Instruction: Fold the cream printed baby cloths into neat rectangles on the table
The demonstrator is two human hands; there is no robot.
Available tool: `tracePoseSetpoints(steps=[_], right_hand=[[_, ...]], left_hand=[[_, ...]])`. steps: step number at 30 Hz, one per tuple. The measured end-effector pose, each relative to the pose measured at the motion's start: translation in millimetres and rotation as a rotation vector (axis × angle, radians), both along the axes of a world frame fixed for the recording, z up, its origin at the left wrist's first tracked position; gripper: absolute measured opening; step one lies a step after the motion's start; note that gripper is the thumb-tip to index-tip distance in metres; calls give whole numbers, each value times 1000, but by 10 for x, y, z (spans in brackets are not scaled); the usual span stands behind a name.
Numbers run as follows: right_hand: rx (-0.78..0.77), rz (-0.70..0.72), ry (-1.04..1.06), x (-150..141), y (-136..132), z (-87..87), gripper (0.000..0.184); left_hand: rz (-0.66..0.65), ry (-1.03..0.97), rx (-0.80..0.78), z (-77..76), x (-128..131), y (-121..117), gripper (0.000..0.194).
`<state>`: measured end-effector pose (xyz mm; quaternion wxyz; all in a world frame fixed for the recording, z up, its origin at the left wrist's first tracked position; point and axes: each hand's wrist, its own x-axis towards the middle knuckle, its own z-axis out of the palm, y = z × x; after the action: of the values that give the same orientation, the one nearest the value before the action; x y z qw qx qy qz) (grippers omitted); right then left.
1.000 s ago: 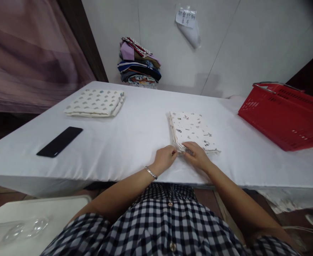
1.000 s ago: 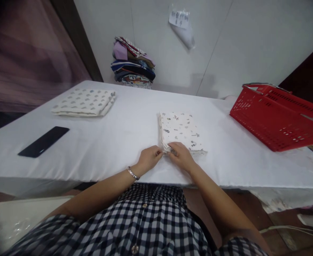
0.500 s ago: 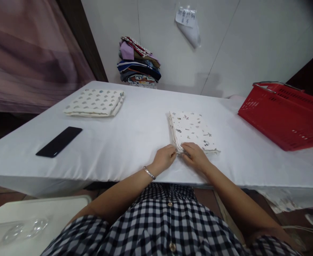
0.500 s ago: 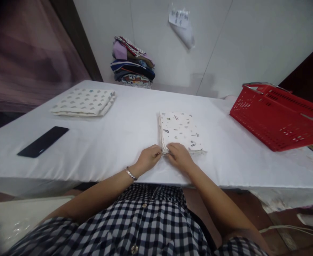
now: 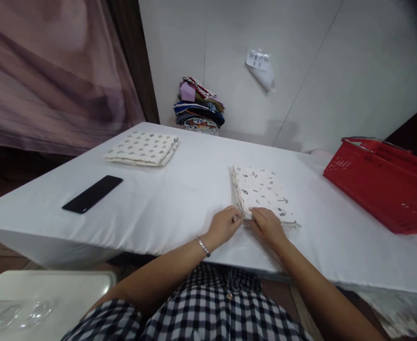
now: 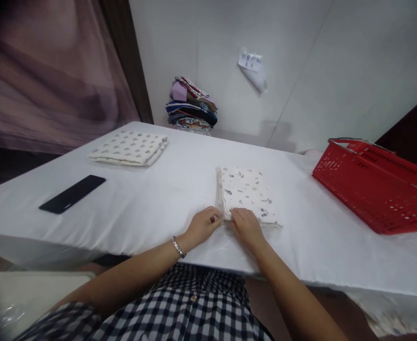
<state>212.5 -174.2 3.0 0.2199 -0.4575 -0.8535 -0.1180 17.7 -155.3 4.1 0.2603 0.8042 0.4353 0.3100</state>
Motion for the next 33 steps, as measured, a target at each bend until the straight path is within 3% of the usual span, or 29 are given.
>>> tracePoseSetpoints(steps=[3, 6, 14, 17, 20, 22, 25, 29, 33], right_hand=[[-43, 23, -66, -10, -3, 43, 25], [-47, 6, -83, -19, -10, 83, 26], [-82, 12, -154, -60, -41, 37, 26], [-51, 18, -130, -60, -32, 10, 26], [-40, 35, -91, -77, -34, -17, 26], [-51, 37, -57, -97, -51, -32, 27], [-97, 50, 17, -93, -81, -29, 30], [-145, -19, 121, 172, -71, 10, 40], [-224, -308, 144, 745, -63, -40, 42]], left_hand=[[59, 67, -91, -11, -6, 3, 12], [19, 103, -78, -22, -4, -3, 13], [88, -14, -108, 1, 2, 49, 13], [61, -38, -19, 72, 15, 74, 17], [-56, 17, 122, 121, 45, 89, 18], [-135, 96, 170, 112, 65, 98, 17], [-154, 161, 192, 56, 74, 110, 22], [-163, 140, 189, -1, 43, 129, 25], [-186, 92, 150, 0, 22, 145, 29]])
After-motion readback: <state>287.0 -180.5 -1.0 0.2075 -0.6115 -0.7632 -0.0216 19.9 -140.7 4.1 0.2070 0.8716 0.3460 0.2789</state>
